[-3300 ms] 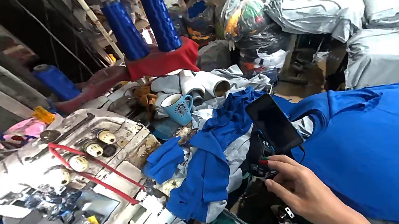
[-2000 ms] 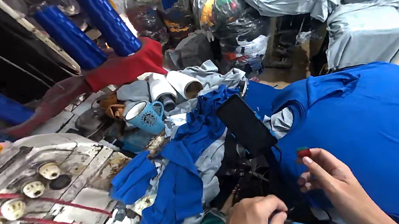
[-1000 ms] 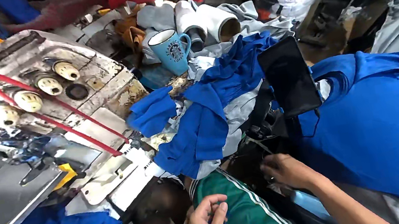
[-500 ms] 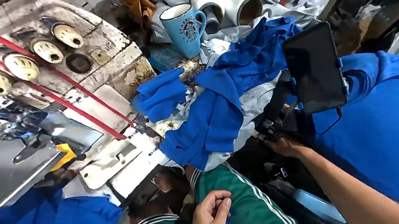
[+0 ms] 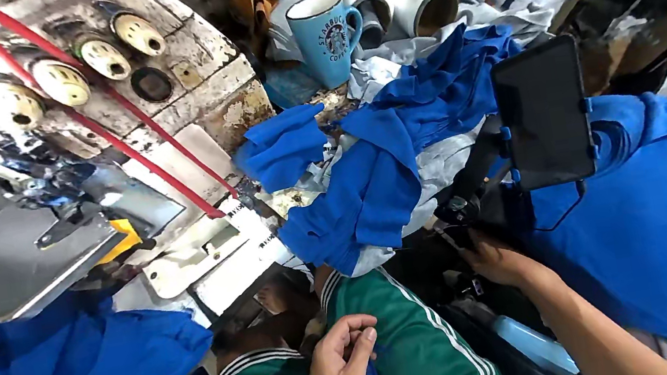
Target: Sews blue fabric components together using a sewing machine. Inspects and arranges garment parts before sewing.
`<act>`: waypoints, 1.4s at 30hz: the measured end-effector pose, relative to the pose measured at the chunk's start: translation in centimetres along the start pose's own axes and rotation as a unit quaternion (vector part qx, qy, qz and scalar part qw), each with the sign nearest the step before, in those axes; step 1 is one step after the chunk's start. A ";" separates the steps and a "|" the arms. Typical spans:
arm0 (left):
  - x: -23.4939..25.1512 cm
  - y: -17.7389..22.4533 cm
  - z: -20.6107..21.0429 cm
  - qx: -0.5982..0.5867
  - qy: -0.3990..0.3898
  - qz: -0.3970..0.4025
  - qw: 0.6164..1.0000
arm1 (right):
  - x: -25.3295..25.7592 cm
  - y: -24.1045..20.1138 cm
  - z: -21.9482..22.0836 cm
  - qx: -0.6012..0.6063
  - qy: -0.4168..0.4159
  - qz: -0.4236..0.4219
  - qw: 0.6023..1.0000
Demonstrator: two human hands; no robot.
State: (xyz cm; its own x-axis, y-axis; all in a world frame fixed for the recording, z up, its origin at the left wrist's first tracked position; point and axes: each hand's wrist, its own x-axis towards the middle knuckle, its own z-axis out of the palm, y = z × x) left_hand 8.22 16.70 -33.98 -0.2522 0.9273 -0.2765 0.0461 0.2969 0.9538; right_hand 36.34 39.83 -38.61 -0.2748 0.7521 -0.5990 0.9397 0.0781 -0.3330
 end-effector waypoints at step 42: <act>-7.8 8.6 -12.4 -0.115 0.200 0.093 0.969 | -13.4 -25.8 -0.1 0.338 -0.145 -0.411 0.834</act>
State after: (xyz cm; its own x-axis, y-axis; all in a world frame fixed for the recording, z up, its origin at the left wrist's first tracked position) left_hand -1.42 9.15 -22.15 -0.6170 0.7835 -0.0736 -0.0780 0.0323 0.9964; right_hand 15.75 27.82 -21.95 -0.8997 0.4285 -0.0835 0.1062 0.0293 -0.9939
